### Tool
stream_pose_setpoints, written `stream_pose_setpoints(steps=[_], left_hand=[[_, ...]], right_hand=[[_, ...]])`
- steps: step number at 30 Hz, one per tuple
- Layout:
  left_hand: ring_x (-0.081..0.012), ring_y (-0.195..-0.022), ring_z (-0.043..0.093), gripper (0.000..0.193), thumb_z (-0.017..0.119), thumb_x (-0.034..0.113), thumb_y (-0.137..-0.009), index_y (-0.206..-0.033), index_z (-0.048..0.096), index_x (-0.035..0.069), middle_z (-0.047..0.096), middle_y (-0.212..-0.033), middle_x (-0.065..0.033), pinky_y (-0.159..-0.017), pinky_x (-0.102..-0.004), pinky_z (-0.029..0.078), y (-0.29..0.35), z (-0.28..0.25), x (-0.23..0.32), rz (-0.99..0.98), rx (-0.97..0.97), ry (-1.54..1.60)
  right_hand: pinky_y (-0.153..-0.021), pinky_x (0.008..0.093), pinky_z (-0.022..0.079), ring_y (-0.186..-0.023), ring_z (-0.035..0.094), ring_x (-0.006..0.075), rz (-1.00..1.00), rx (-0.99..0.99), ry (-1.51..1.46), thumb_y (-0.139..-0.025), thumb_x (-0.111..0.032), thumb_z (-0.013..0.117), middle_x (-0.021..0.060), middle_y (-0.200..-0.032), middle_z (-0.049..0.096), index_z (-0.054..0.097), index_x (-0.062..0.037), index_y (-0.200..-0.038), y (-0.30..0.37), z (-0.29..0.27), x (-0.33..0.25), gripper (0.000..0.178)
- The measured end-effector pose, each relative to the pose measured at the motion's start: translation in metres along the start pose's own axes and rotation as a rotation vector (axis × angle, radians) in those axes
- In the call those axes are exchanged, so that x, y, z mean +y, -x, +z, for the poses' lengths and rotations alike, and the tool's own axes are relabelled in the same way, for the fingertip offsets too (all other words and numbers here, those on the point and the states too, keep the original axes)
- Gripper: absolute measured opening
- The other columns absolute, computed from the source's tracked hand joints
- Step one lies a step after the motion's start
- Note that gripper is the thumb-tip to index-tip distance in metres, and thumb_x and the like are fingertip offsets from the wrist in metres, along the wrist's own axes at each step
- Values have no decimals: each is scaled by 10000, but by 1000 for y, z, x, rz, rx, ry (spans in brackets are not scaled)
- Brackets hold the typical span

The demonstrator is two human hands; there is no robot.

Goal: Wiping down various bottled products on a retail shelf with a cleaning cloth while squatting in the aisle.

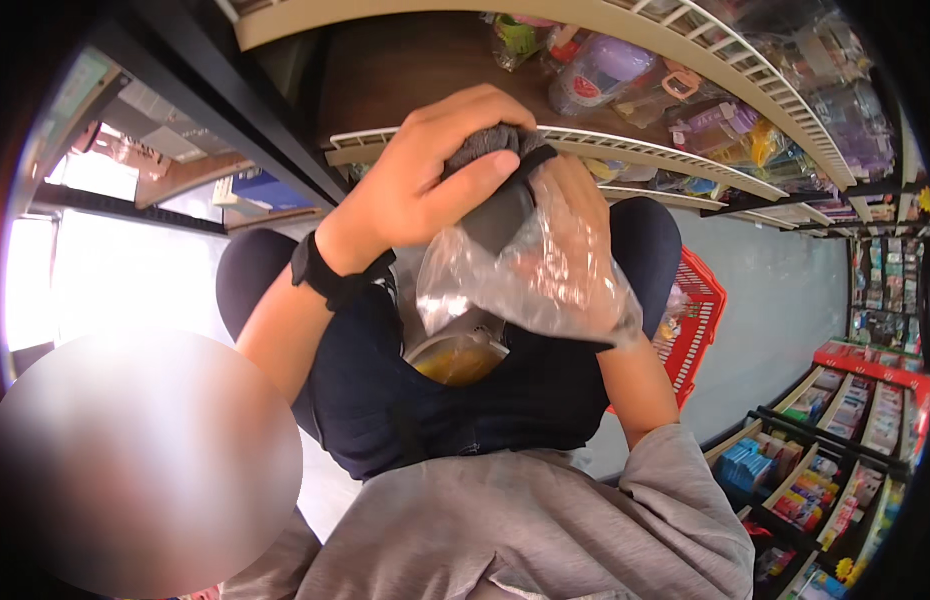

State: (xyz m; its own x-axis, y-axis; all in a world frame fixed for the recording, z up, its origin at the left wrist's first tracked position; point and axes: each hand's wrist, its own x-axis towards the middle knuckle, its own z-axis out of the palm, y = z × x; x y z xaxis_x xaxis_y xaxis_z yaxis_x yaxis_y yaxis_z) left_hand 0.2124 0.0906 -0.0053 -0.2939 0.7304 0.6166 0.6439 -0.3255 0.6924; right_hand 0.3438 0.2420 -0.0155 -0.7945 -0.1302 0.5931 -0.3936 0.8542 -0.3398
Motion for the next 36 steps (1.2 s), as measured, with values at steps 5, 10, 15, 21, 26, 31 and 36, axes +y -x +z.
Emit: stream_pose_setpoints(steps=[5,10,15,21,26,31,36], left_hand=[[-116,-745,486,359,504,273,-989,-912,588,-68,557,-750,-71,-710,-285,436,11,15,-21,-402,174,75],[-106,-715,479,461,552,410,-957,-819,641,-21,563,-739,-32,-652,-284,423,1,-11,-68,-818,627,-23],[-239,-933,625,527,511,453,-968,-1195,564,-20,630,-1090,-165,-881,-384,502,-24,-21,-146,-1148,764,458],[-374,-1297,450,629,662,335,-790,-1293,536,-21,516,-1347,-244,-1071,-420,373,-12,-193,-281,-805,-330,-1339],[-405,-1329,394,705,587,431,-890,-1417,390,7,417,-1443,-230,-1098,-442,332,-63,-275,-300,-443,-700,-2142],[-349,-1344,401,565,543,242,-948,-1433,369,10,429,-1439,-218,-1119,-432,307,-48,-115,-347,-468,-412,-1009],[-337,-1297,465,567,547,217,-944,-1427,352,-6,491,-1382,-226,-1090,-405,354,-66,-108,-329,-494,-518,-782]], right_hand=[[-877,403,450,-1015,572,320,116,266,-384,-751,-336,710,140,-1136,593,588,-17,-1084,50,-13,2,477],[-989,416,436,-1147,550,281,698,509,-277,-857,-196,714,140,-1292,554,499,22,-1305,202,-95,2,542],[-879,319,475,-978,610,168,1129,703,373,-837,-85,712,111,-1077,668,621,55,-1120,288,-166,31,329],[-766,302,498,-828,633,171,1244,812,268,-744,-73,764,79,-927,679,623,9,-1000,419,-157,73,303],[-770,293,519,-859,645,166,1288,1083,171,-722,15,778,101,-973,664,585,21,-1026,501,-108,100,360],[-819,331,502,-900,638,202,1381,1061,171,-690,-137,835,121,-1036,656,508,35,-1186,512,-148,110,619],[-862,394,488,-973,618,342,1467,758,343,-678,-294,846,190,-1071,653,512,-2,-1205,559,-121,173,689]])
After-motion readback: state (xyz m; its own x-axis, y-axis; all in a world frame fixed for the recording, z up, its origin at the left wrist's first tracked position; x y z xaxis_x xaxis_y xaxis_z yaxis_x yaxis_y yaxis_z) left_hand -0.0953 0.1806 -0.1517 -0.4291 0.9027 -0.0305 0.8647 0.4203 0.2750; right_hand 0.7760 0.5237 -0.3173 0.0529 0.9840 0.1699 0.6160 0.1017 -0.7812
